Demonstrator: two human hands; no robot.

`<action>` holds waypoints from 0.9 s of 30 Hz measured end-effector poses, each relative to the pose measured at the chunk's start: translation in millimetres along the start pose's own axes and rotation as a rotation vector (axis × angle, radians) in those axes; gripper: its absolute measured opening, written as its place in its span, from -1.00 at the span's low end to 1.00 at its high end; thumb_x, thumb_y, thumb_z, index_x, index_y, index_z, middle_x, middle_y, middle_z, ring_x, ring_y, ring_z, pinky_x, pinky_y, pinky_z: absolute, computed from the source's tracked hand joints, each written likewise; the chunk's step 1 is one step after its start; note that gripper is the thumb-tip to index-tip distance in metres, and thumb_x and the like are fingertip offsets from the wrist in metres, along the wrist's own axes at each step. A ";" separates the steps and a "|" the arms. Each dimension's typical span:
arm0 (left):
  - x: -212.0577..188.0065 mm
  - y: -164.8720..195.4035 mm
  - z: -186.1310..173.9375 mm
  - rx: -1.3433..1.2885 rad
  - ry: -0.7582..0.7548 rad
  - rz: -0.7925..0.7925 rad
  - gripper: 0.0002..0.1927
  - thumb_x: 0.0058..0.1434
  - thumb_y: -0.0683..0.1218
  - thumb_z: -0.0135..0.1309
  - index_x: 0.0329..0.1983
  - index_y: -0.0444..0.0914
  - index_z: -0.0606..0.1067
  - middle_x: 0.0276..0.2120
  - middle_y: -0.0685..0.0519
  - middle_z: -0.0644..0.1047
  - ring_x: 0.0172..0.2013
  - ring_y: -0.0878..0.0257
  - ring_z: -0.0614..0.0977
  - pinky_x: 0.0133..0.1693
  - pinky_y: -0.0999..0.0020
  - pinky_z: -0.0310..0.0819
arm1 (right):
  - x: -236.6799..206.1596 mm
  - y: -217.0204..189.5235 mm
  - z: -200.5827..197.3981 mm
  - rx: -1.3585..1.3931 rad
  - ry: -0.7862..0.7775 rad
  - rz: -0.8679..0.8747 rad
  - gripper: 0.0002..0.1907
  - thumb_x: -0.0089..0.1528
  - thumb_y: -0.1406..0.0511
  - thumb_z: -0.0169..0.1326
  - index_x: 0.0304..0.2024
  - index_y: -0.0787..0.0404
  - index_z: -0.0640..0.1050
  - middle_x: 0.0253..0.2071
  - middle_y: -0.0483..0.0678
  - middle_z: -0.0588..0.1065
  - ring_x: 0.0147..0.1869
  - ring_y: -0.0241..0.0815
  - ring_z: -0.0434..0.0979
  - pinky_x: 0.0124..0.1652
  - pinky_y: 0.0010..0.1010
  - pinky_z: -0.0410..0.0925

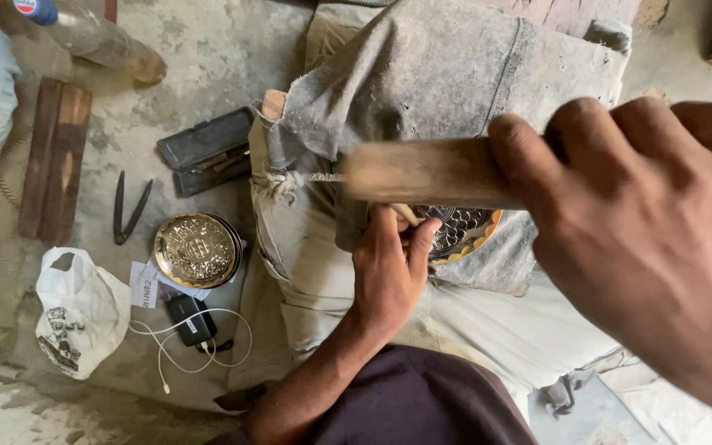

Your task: The person sits on the floor with a brass plate held on a sandbag on their lap and hammers a punch to emboss a decorative pattern into the plate. They reposition the punch by hand between strikes and rotate the plate as they work across its surface.

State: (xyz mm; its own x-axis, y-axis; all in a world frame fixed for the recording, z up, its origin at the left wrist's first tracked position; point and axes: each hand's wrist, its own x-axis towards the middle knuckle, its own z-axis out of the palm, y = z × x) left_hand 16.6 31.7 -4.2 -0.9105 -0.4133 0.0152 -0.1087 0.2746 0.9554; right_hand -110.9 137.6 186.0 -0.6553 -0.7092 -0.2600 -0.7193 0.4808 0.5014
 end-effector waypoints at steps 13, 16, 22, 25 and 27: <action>9.7 -1.4 -4.6 0.052 -0.057 0.186 -0.73 0.43 -0.07 0.14 -0.16 -0.32 0.33 -0.39 -0.04 0.50 -0.45 0.19 0.59 -0.45 0.23 0.46 | -20.9 13.8 34.4 0.204 -0.028 0.064 -0.60 0.21 0.41 0.17 0.11 0.10 0.56 -0.27 0.00 0.57 -0.29 -0.12 0.57 -0.11 -0.26 0.50; 9.3 -4.0 -5.2 0.069 -0.038 0.213 -0.73 0.45 -0.07 0.13 -0.18 -0.31 0.33 -0.38 -0.05 0.48 -0.43 0.17 0.58 -0.41 0.22 0.45 | -21.2 15.7 27.2 0.542 0.209 0.149 -0.47 0.12 0.49 0.16 0.18 0.33 0.50 -0.16 0.18 0.56 -0.15 0.07 0.59 -0.14 -0.17 0.49; 6.2 -7.1 -1.0 0.025 -0.048 0.115 -0.72 0.42 -0.05 0.12 -0.19 -0.33 0.34 -0.39 -0.03 0.51 -0.43 0.18 0.64 -0.44 0.30 0.52 | -13.1 5.1 25.9 0.371 0.147 0.160 -0.54 0.17 0.42 0.22 0.15 0.27 0.57 -0.23 0.16 0.57 -0.26 0.03 0.59 -0.26 -0.21 0.46; 7.3 -6.1 -1.9 0.039 -0.064 0.148 -0.73 0.42 -0.06 0.15 -0.16 -0.33 0.35 -0.38 -0.06 0.52 -0.41 0.14 0.64 -0.40 0.24 0.51 | -15.3 5.6 28.3 0.236 0.179 0.064 -0.60 0.15 0.42 0.22 0.06 0.15 0.62 -0.27 0.06 0.59 -0.29 -0.05 0.58 -0.22 -0.26 0.47; 10.1 -5.0 -2.9 0.053 -0.100 0.182 -0.72 0.40 -0.06 0.16 -0.11 -0.33 0.36 -0.35 -0.08 0.54 -0.38 0.11 0.65 -0.38 0.23 0.51 | -20.0 6.9 31.1 0.257 0.174 0.130 -0.61 0.16 0.44 0.22 0.06 0.18 0.63 -0.28 0.06 0.58 -0.29 -0.04 0.58 -0.25 -0.28 0.46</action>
State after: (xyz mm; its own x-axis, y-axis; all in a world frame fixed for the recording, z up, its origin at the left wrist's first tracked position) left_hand 9.1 23.6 -8.0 -0.9517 -0.2652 0.1546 0.0430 0.3833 0.9226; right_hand -109.9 171.1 168.9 -0.7122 -0.7001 -0.0515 -0.6814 0.6718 0.2904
